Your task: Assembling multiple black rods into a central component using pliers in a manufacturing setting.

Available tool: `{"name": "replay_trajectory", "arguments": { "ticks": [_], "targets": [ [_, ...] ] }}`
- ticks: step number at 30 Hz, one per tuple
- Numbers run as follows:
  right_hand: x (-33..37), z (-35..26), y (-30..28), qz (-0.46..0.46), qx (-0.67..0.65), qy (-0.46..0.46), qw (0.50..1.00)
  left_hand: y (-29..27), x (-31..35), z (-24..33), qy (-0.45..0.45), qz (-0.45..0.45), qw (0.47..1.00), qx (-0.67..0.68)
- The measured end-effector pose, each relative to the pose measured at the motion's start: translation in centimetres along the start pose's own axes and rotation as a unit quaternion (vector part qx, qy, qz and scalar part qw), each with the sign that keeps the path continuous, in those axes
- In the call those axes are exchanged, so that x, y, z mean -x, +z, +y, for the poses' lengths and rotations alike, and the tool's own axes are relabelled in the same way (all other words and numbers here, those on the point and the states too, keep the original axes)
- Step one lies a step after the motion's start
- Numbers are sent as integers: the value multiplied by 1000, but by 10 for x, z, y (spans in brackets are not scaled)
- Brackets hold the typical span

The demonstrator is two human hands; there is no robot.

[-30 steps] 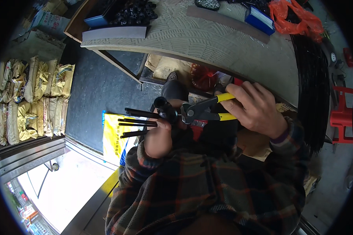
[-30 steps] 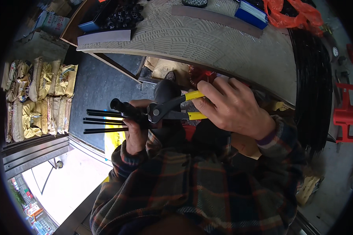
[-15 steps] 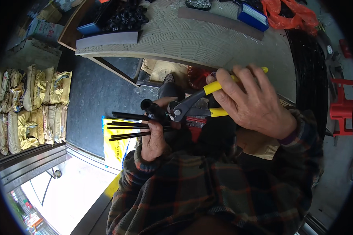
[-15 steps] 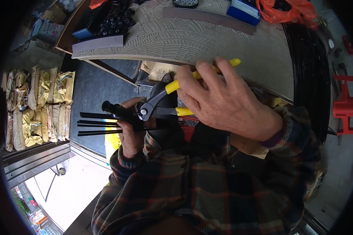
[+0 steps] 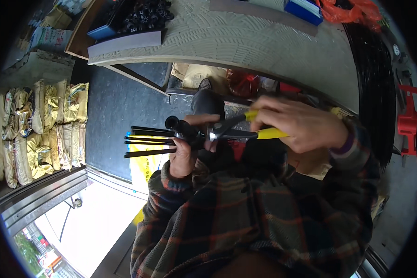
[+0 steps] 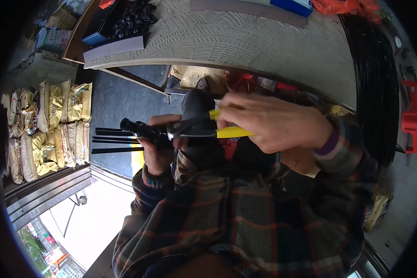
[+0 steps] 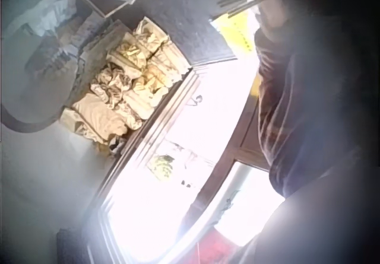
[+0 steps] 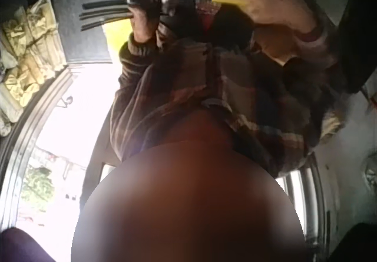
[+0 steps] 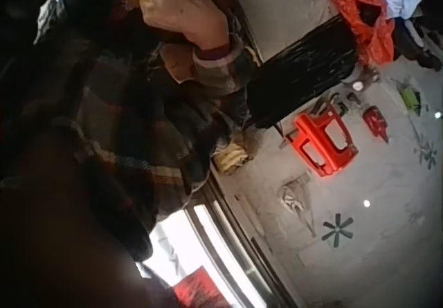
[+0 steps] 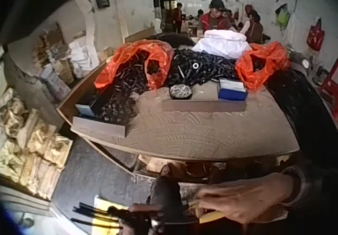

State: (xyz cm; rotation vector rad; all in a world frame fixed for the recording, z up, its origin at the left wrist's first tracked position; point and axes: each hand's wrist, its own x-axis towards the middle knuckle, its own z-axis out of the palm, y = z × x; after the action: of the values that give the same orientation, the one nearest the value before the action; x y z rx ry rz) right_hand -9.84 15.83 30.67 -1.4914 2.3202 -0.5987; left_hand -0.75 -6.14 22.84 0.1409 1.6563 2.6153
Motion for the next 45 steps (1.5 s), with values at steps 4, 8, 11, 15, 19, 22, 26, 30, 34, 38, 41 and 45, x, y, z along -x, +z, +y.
{"name": "replay_trajectory", "arguments": {
  "ticks": [4,8,11,15,19,22,26,30,34,38,41,45],
  "targets": [
    [4,1,-19,-179,-350,83,916,-4,-1,-5,20,-79,997,6],
    [-1,-8,-34,-222,-360,130,897,3,4,-6,22,-70,997,-8],
    [-5,-8,-38,-248,-311,143,906,6,2,-6,31,-54,997,-43],
    [-8,0,-21,-201,-298,80,930,8,0,-12,25,-1,998,-49],
    [0,22,-4,-62,-191,42,979,2,-11,-23,68,31,996,-52],
    [10,56,-7,146,76,128,978,1,-14,-40,114,87,974,-173],
    [9,85,2,251,328,168,895,13,-9,-25,148,24,976,-160],
    [4,12,96,257,54,-117,958,3,-31,21,288,229,930,15],
    [3,11,136,244,-344,0,907,-23,-41,28,240,268,883,301],
    [6,1,69,589,-567,-110,565,-20,-56,-43,45,192,914,355],
    [13,38,69,551,-552,-241,578,2,-35,-67,-215,30,946,243],
    [-23,41,112,527,-275,69,801,43,-26,-19,60,-27,990,-125]
  ]
}}
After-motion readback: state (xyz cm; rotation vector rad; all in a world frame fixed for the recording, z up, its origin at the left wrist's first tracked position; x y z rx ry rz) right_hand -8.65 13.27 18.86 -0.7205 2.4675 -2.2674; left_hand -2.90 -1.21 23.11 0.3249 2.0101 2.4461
